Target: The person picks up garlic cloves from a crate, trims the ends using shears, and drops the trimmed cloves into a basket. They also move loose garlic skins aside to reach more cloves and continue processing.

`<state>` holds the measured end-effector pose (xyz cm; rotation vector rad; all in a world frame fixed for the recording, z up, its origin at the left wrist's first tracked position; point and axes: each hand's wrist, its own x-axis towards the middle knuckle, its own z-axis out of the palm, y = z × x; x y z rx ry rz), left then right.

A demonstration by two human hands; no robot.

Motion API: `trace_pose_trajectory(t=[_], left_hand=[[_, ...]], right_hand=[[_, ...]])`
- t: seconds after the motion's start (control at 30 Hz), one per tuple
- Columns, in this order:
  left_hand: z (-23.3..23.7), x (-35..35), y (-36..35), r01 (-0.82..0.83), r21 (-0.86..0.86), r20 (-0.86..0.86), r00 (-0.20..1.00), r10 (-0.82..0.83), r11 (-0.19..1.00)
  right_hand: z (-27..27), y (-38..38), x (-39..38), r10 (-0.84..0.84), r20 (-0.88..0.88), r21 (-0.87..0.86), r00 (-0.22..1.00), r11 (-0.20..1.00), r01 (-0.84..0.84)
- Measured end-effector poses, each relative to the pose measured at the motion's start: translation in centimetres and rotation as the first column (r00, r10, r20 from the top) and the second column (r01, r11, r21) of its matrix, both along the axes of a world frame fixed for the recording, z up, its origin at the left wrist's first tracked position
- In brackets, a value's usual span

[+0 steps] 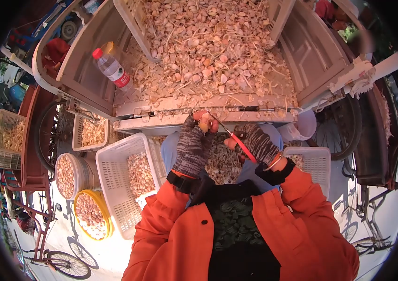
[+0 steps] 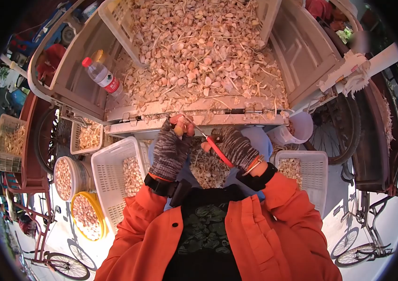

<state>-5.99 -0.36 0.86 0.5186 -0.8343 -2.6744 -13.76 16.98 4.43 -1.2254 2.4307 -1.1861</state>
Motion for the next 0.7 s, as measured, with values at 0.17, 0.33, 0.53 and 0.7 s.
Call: trace_pose_trajectory(t=[0.17,0.33,0.53,0.7], left_hand=[[-0.3,2.2,-3.1,-0.120,0.179,0.014,0.993,0.120,0.977],[-7.3,13.6,-14.8,-0.188,-0.762,0.294,0.753,0.589,0.620],[-1.1,7.8,-14.1,0.398,-0.863,0.140,0.780,0.610,-0.311],[-1.9,-8.8,-16.5,0.010,-0.976,-0.045,0.968,0.245,-0.219]], right_hand=[[-0.5,-0.7,-0.4,-0.236,0.823,0.087,0.517,0.951,0.296],[-3.1,-1.0,-3.0,-0.108,0.475,0.079,0.873,0.994,0.080],[-7.5,-4.0,-4.2,-0.068,0.450,0.057,0.890,0.997,0.047],[-5.0,-5.1,-5.7,-0.094,0.474,0.040,0.876,0.996,0.086]])
